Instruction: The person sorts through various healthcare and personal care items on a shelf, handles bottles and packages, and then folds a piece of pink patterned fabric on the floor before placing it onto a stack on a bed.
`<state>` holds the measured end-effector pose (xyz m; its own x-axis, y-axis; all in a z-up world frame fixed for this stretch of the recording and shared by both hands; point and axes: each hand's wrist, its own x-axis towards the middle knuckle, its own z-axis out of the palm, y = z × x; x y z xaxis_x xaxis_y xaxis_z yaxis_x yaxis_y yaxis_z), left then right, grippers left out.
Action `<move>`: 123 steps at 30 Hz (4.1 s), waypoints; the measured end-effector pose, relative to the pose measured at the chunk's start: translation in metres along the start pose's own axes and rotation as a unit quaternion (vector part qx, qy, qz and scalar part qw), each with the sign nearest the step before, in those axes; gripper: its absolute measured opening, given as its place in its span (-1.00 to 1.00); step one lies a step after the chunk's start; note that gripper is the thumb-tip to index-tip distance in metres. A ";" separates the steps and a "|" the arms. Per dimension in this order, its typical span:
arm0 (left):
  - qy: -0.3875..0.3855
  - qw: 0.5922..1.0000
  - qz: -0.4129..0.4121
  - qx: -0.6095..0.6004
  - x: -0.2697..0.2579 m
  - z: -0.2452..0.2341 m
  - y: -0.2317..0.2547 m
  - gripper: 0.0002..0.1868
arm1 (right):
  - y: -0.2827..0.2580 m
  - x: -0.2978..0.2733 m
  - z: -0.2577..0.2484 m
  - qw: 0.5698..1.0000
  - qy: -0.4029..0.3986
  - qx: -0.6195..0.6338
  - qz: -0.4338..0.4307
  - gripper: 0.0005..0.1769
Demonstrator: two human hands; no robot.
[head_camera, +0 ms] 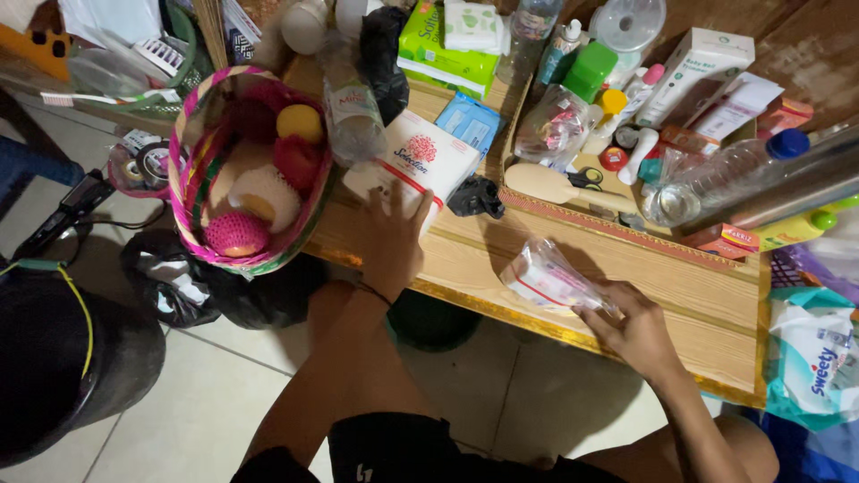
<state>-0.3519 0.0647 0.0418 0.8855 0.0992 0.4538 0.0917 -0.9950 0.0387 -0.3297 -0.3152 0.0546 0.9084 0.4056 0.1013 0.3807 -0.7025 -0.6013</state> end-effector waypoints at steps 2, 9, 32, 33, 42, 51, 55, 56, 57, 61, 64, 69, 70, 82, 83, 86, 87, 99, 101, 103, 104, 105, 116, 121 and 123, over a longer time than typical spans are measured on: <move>-0.013 0.998 0.027 0.059 0.002 0.014 -0.004 -0.29 | 0.003 -0.002 0.002 1.000 0.017 0.015 -0.021 -0.55; -0.006 1.000 0.003 -0.031 0.022 0.041 0.008 -0.42 | 0.000 -0.007 0.004 0.999 0.012 0.043 0.011 -0.51; 0.039 0.993 0.091 -0.071 0.096 0.073 0.014 -0.23 | 0.009 -0.011 0.022 0.994 0.046 0.082 0.059 -0.52; 0.038 0.993 0.091 -0.071 0.093 0.071 0.013 -0.23 | 0.008 -0.012 0.023 0.994 0.046 0.082 0.059 -0.52; -0.031 0.970 0.076 -0.229 0.028 0.066 0.038 -0.49 | 0.009 -0.009 0.030 0.990 0.050 0.054 0.118 -0.44; -0.007 0.964 0.000 -0.266 0.004 0.064 0.010 -0.56 | 0.019 0.017 0.031 0.975 0.089 0.203 0.029 -0.57; -0.049 0.956 -0.033 -0.289 -0.021 0.040 -0.025 -0.58 | -0.003 0.090 0.023 0.973 0.101 0.208 0.005 -0.50; -0.036 0.952 -0.039 -0.303 -0.029 0.034 -0.030 -0.59 | -0.011 0.118 0.025 0.959 0.092 0.266 -0.012 -0.50; -0.035 0.952 -0.040 -0.301 -0.036 0.029 -0.035 -0.59 | -0.020 0.150 0.028 0.942 0.081 0.324 -0.028 -0.50; -0.030 0.953 -0.055 -0.295 -0.060 0.014 -0.047 -0.58 | -0.051 0.275 0.045 0.938 0.004 0.347 -0.006 -0.55; -0.026 0.954 -0.074 -0.289 -0.073 0.012 -0.048 -0.58 | -0.063 0.344 0.080 0.908 -0.036 0.417 0.017 -0.51; -0.022 0.938 -0.117 -0.327 -0.072 0.006 -0.047 -0.61 | -0.081 0.336 0.115 0.934 0.294 -0.117 -0.164 -0.55; -0.014 0.935 -0.115 -0.335 -0.069 0.005 -0.047 -0.62 | -0.092 0.328 0.113 0.934 0.296 -0.116 -0.163 -0.55; -0.044 0.912 0.017 -0.408 0.050 0.036 -0.049 -0.40 | -0.147 0.187 0.059 0.939 -0.062 0.113 -0.320 -0.40; -0.078 0.900 0.064 -0.424 0.068 0.035 -0.065 -0.42 | -0.139 0.189 0.054 0.964 -0.055 0.115 -0.231 -0.52; -0.057 0.924 0.126 -0.357 0.160 0.055 -0.105 -0.49 | -0.119 0.186 0.050 0.981 -0.013 0.109 -0.160 -0.67; -0.024 0.943 0.125 -0.309 0.196 0.069 -0.114 -0.52 | -0.113 0.181 0.049 0.979 0.025 0.105 -0.175 -0.69; -0.082 0.996 -0.020 0.009 0.288 0.179 -0.171 -0.73 | -0.054 0.123 0.025 0.989 0.044 0.135 -0.049 -0.72; -0.016 0.997 0.047 0.063 0.303 0.165 -0.178 -0.78 | -0.055 0.126 0.025 0.991 0.062 0.117 -0.036 -0.73; 0.150 0.983 0.051 -0.089 0.315 0.148 -0.178 -0.76 | -0.065 0.135 0.025 0.991 0.084 0.102 -0.030 -0.74; 0.150 0.984 0.050 -0.086 0.315 0.138 -0.178 -0.76 | -0.071 0.137 0.025 0.991 0.100 0.092 -0.012 -0.74; 0.200 0.970 0.090 -0.102 0.318 0.125 -0.177 -0.70 | -0.079 0.139 0.023 0.990 0.115 0.081 0.007 -0.74; -0.020 0.850 0.187 -0.492 0.189 0.005 0.025 -0.61 | -0.125 0.163 -0.023 0.927 0.248 -0.013 -0.281 -0.64; -0.039 0.766 0.206 -0.608 0.130 -0.013 0.061 -0.67 | -0.070 0.142 -0.005 0.989 0.070 0.124 -0.033 -0.66; 0.088 0.863 0.144 -0.477 0.101 -0.020 0.072 -0.46 | -0.059 0.130 0.005 0.983 0.155 0.077 -0.058 -0.64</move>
